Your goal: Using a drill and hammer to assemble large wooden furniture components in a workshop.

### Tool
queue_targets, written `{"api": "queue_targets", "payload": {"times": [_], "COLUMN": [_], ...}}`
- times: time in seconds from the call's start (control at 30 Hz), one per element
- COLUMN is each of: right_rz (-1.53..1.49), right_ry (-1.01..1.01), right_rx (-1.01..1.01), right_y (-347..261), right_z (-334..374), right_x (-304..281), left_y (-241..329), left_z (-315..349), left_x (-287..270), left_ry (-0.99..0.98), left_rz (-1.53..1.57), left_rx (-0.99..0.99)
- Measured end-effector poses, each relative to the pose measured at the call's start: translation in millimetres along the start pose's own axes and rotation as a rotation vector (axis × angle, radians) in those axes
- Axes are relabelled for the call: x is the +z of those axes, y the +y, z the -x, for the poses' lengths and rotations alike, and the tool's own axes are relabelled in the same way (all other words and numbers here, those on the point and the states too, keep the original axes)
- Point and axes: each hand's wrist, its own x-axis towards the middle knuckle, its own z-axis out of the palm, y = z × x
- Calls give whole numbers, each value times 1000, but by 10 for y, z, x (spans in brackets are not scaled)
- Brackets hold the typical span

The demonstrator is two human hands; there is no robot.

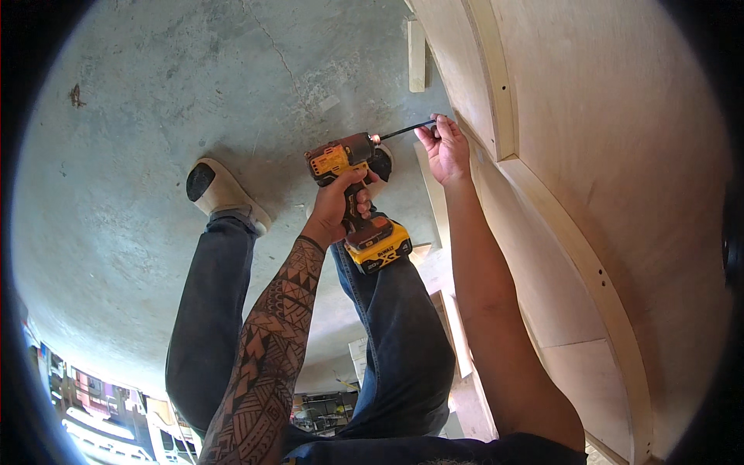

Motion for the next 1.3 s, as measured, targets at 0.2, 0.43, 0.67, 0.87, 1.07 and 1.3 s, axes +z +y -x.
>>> {"api": "queue_targets", "payload": {"times": [0.2,0.43,0.67,0.87,1.07,1.3], "right_rz": [52,64,56,59,81,725], "right_ry": [40,126,119,179,170,335], "right_rx": [5,-65,-70,-64,61,41], "right_y": [-21,-19,-22,-39,24,-57], "right_z": [-13,-63,-119,-93,156,757], "right_x": [50,-34,-76,-61,117,474], "left_y": [-187,-317,-340,-360,-378,-360], "left_z": [-100,-252,-335,-370,-350,-375], "left_x": [-31,15,24,26,27,74], "left_ry": [-41,-62,-80,-82,-81,-83], "left_rz": [219,245,249,273,283,221], "left_rx": [-72,-91,-117,-142,-145,-143]}}
